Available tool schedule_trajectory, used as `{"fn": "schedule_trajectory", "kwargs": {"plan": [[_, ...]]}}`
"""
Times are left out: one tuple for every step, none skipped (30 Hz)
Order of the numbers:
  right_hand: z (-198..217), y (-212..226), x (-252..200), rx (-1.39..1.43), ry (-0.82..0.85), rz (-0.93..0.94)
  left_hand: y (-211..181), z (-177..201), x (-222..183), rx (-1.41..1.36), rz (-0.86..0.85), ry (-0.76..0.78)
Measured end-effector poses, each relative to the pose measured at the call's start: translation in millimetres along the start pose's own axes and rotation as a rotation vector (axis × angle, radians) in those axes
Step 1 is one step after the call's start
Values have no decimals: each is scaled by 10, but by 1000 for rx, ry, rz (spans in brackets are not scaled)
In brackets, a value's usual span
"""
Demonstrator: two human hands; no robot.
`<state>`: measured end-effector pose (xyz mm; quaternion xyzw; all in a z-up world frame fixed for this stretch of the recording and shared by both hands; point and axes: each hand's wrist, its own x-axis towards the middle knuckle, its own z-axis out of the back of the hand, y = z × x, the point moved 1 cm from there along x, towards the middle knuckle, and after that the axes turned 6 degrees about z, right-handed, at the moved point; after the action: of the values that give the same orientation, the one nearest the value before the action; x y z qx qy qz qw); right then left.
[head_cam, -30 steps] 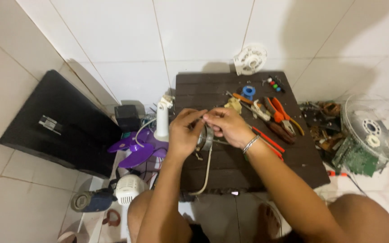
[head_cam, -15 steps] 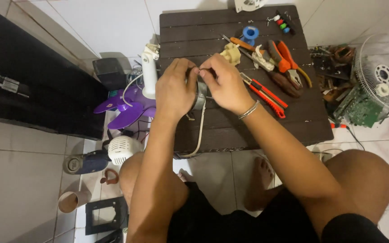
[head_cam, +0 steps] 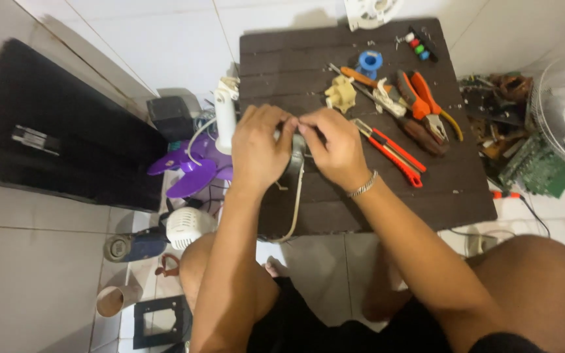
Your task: Reassembling a fan motor and its housing by connecting wires and securing components with tools.
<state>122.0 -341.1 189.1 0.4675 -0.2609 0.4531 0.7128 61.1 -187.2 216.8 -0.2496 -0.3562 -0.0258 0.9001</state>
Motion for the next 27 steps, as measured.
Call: {"fn": "schedule_trajectory", "kwargs": {"plan": [[-9,-23,-17,-4,-24,34,11,-22,-10,-29,54,10],[-18,-36,-49,-9,-50,63,22,-43,-31,-60,107,24],[-21,-45,-59,-5,-59,72,16,-31,-28,-51,99,18],[-19,-52,-81,-24,-54,81,12,-29,-30,-66,140,40],[-18,-62,-105,-43,-48,89,8,-29,-32,-81,182,62],[-13,-33,-81,-44,-57,93,-5,1,-8,-78,173,60],[-11,-10,-60,4,-62,59,-17,30,15,-108,162,54],[7,19,-60,48,-63,21,-39,46,23,-144,153,52],[4,15,-77,43,-69,21,-47,62,31,-146,146,54],[1,2,-88,70,-44,-28,-56,75,45,-144,130,54],[-3,-11,-99,97,-20,-76,-63,89,59,-142,115,54],[9,-16,-76,91,-25,-75,-52,78,58,-146,108,55],[14,-20,-55,43,28,-75,-36,66,54,-158,125,59],[16,-18,-46,-4,81,-77,-20,56,38,-170,144,65],[23,-15,-52,-9,78,-78,-20,64,29,-174,140,68],[32,-14,-54,-3,78,-59,-18,68,25,-155,147,78],[38,-12,-56,4,79,-40,-15,73,22,-136,154,88],[65,9,-50,4,79,-39,-4,59,15,-136,154,87],[89,34,-44,-67,88,-9,8,48,7,-117,144,92],[105,61,-32,-137,96,23,25,43,2,-96,134,96],[93,65,-65,-136,94,25,23,45,-9,-95,133,95],[84,67,-92,-175,97,39,20,43,-12,-74,130,103],[76,68,-119,-213,99,53,16,41,-15,-53,127,111],[73,76,-108,-215,96,55,-10,60,-7,-52,124,110],[70,81,-97,-180,94,26,-37,77,2,-51,122,112],[67,87,-89,-145,92,-3,-63,94,8,-49,119,115],[64,95,-76,-147,89,-2,-52,90,7,-49,115,114]]}}
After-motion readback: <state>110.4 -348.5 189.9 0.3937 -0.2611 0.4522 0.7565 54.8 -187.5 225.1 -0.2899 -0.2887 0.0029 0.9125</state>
